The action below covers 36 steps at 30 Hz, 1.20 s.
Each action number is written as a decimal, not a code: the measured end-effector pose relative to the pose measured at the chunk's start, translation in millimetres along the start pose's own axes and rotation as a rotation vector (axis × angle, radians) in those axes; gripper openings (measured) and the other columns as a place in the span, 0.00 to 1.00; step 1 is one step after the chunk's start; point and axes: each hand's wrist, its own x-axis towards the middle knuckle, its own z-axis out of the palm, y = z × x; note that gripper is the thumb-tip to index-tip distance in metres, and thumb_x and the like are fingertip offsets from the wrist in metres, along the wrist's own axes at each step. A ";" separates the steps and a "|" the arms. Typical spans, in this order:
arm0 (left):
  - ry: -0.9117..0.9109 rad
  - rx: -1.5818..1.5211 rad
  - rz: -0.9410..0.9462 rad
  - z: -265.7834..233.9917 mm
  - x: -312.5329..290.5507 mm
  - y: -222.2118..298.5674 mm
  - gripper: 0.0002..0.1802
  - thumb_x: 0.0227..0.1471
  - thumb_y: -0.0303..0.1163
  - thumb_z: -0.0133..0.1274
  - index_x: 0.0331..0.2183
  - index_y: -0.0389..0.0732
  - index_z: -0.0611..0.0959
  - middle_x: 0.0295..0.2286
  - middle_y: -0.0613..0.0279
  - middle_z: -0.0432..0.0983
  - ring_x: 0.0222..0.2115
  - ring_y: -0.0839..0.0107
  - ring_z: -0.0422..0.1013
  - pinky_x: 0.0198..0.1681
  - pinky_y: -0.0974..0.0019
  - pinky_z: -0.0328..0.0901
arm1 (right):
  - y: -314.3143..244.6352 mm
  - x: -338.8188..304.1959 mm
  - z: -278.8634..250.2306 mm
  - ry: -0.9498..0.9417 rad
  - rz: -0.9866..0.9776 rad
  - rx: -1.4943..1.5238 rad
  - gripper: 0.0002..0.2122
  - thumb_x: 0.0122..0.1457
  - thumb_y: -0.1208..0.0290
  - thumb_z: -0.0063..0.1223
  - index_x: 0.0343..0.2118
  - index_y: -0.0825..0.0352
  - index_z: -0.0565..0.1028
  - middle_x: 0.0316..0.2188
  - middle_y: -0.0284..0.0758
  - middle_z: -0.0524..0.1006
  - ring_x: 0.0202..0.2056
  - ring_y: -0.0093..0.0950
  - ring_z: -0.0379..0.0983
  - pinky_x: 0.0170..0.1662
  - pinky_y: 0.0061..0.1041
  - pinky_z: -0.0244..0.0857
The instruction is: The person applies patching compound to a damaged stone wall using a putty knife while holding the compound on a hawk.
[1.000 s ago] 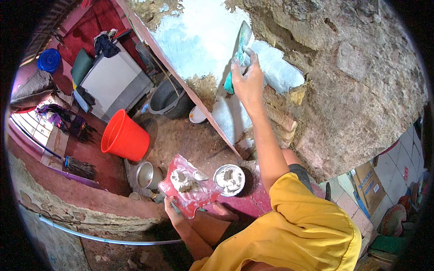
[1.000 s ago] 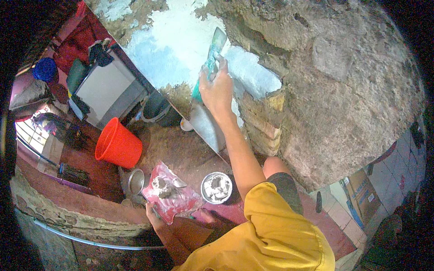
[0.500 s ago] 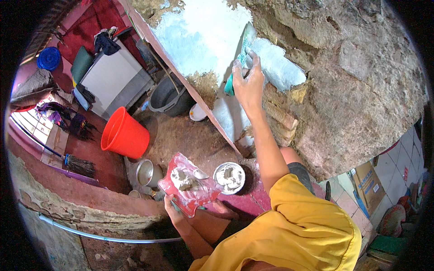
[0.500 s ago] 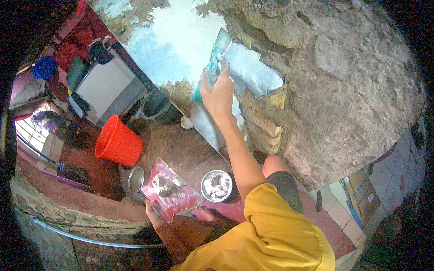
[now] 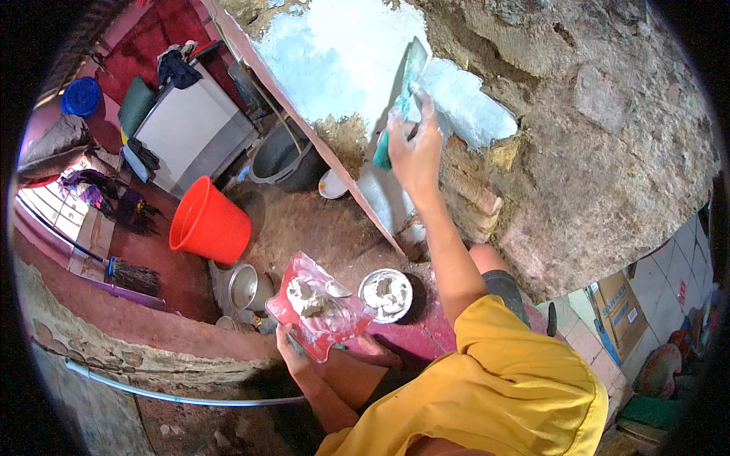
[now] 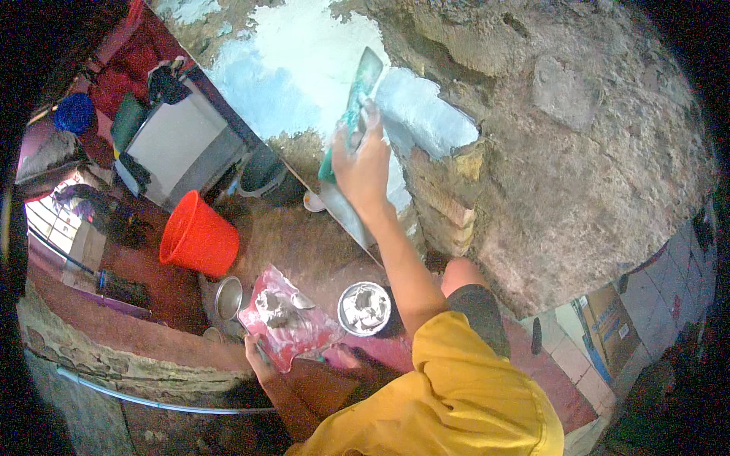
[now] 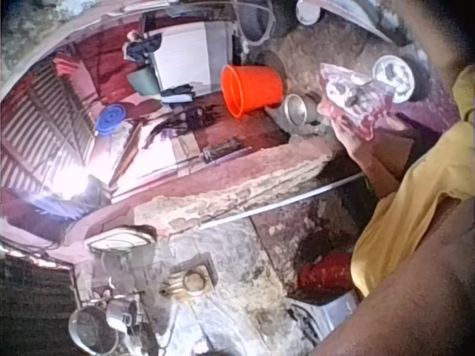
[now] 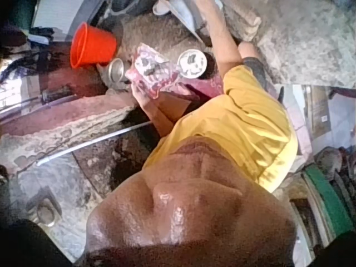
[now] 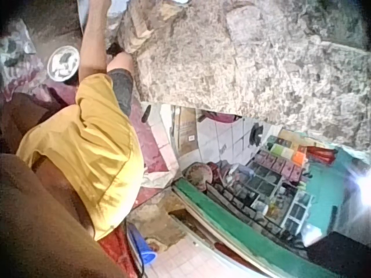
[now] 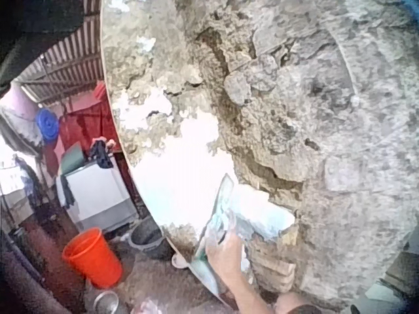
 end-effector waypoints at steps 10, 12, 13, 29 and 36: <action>0.004 -0.126 -0.076 37.4 -12.3 5.5 0.16 0.41 0.37 0.50 0.34 0.39 0.74 0.31 0.61 0.72 0.31 0.63 0.70 0.34 0.61 0.67 | -1.0 -8.3 11.2 -0.024 -0.072 -0.068 0.22 0.55 0.76 0.47 0.52 0.74 0.58 0.23 0.36 0.74 0.25 0.22 0.71 0.30 0.23 0.65; 0.005 -0.093 -0.031 29.8 -9.4 4.3 0.16 0.41 0.36 0.50 0.34 0.39 0.74 0.31 0.61 0.72 0.31 0.63 0.70 0.35 0.61 0.67 | -1.7 -11.1 12.3 -0.019 -0.110 -0.033 0.21 0.55 0.76 0.46 0.52 0.74 0.58 0.23 0.35 0.74 0.23 0.21 0.70 0.28 0.22 0.64; 0.006 -0.077 -0.009 24.1 -6.4 2.9 0.16 0.42 0.36 0.49 0.34 0.39 0.74 0.31 0.61 0.72 0.31 0.63 0.70 0.35 0.61 0.67 | -2.0 -8.9 11.3 -0.010 -0.077 -0.016 0.21 0.56 0.76 0.46 0.52 0.74 0.58 0.23 0.35 0.74 0.23 0.20 0.70 0.27 0.21 0.64; 0.003 -0.074 -0.006 17.2 -0.6 -2.5 0.18 0.41 0.36 0.48 0.37 0.38 0.73 0.32 0.60 0.72 0.33 0.62 0.70 0.36 0.59 0.66 | 1.5 -10.3 11.2 0.039 -0.245 -0.018 0.21 0.53 0.76 0.48 0.51 0.73 0.60 0.28 0.39 0.72 0.28 0.23 0.69 0.35 0.22 0.64; -0.006 -0.060 -0.006 49.0 -13.1 7.2 0.19 0.41 0.36 0.47 0.37 0.38 0.73 0.31 0.59 0.72 0.31 0.62 0.70 0.35 0.59 0.67 | 1.6 10.0 3.2 0.016 -0.007 0.012 0.24 0.53 0.74 0.48 0.53 0.74 0.57 0.23 0.46 0.74 0.24 0.32 0.73 0.29 0.30 0.65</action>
